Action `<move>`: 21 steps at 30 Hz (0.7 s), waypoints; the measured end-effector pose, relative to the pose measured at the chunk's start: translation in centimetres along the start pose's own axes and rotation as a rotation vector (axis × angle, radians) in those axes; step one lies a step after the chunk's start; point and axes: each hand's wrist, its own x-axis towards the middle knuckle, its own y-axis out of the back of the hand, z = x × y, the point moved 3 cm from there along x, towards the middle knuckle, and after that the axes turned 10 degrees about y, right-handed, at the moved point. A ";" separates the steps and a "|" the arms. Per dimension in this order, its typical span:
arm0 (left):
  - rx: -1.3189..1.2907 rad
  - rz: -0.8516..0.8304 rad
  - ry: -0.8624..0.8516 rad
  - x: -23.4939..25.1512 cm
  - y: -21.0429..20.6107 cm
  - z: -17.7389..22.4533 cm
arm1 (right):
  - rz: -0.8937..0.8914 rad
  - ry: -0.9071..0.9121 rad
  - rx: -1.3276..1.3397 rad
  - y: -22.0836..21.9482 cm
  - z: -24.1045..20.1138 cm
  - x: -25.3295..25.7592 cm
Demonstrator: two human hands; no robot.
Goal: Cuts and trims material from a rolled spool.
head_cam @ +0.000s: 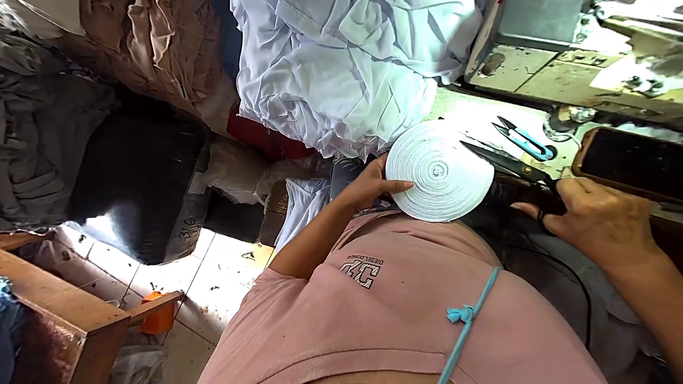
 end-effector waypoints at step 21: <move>0.050 -0.235 0.110 1.1 2.5 2.4 | -0.013 0.126 -0.045 -0.4 -0.1 2.7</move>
